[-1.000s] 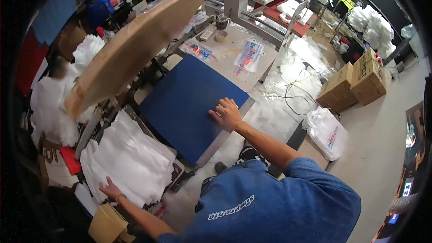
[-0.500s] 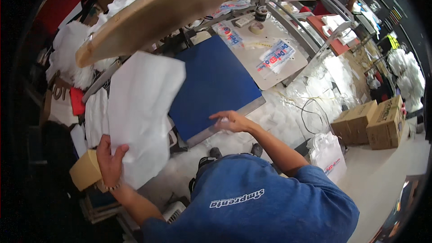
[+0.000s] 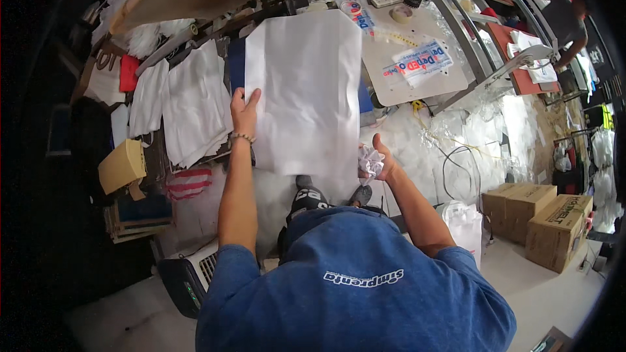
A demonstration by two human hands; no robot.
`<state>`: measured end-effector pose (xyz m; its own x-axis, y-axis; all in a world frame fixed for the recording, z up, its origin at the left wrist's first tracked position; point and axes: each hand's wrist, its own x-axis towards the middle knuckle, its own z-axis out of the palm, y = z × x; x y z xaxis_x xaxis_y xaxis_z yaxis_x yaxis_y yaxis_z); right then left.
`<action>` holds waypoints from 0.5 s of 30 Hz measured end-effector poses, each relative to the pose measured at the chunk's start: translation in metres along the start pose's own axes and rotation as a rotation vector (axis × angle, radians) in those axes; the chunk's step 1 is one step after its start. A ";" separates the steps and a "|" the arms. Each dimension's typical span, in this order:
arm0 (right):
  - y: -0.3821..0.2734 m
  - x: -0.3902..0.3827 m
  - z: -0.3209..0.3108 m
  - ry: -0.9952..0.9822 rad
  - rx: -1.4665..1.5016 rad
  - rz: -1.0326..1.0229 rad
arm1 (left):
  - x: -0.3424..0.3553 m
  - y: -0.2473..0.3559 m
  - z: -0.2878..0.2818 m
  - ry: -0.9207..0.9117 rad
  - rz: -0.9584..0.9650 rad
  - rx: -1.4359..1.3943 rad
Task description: The person places a white bag onto a blue platen, aligns a stencil on it, applies ink using a squeegee, and removes the printed bag to a stack.
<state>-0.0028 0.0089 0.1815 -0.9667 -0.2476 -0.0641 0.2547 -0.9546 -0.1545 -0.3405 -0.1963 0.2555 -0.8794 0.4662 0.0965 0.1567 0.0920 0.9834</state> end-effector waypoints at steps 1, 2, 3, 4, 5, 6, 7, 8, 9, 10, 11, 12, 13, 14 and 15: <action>-0.004 -0.004 0.002 0.242 -0.047 -0.010 | 0.001 -0.012 0.002 0.124 0.075 0.110; -0.009 -0.003 -0.003 0.164 -0.206 -0.031 | 0.003 -0.016 0.007 0.238 0.153 0.217; -0.014 -0.001 0.010 0.167 -0.203 -0.030 | 0.004 -0.013 0.016 0.238 0.150 0.218; -0.017 0.002 0.023 0.407 -0.433 -0.059 | 0.006 -0.010 0.023 0.283 0.152 0.316; -0.018 0.004 0.037 0.648 -0.660 -0.090 | 0.006 -0.008 0.028 0.324 0.154 0.416; -0.021 0.007 0.043 0.646 -0.694 -0.100 | 0.008 -0.008 0.028 0.326 0.157 0.420; -0.024 0.009 0.046 0.640 -0.693 -0.101 | 0.010 -0.008 0.027 0.356 0.130 0.500; -0.024 0.008 0.047 0.656 -0.679 -0.103 | 0.010 -0.009 0.027 0.377 0.101 0.579; -0.025 0.008 0.047 0.673 -0.665 -0.104 | 0.009 -0.011 0.026 0.370 0.103 0.583; -0.023 0.009 0.046 0.674 -0.659 -0.108 | 0.004 -0.014 0.023 0.396 0.132 0.568; -0.022 0.009 0.044 0.689 -0.657 -0.165 | 0.002 -0.015 0.023 0.421 0.162 0.548; -0.020 0.009 0.042 0.705 -0.655 -0.221 | 0.000 -0.016 0.022 0.452 0.137 0.572; -0.017 0.011 0.037 0.708 -0.653 -0.227 | 0.000 -0.017 0.021 0.447 0.140 0.570; -0.015 0.012 0.028 0.773 -0.709 -0.278 | -0.002 -0.007 0.031 0.446 0.126 0.686; -0.013 0.011 0.023 0.841 -0.765 -0.330 | -0.004 0.006 0.043 0.444 0.113 0.801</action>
<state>-0.0169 0.0154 0.2053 -0.7426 0.4517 -0.4945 0.2194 -0.5336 -0.8168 -0.3162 -0.1597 0.2542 -0.9059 0.1446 0.3981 0.3708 0.7250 0.5804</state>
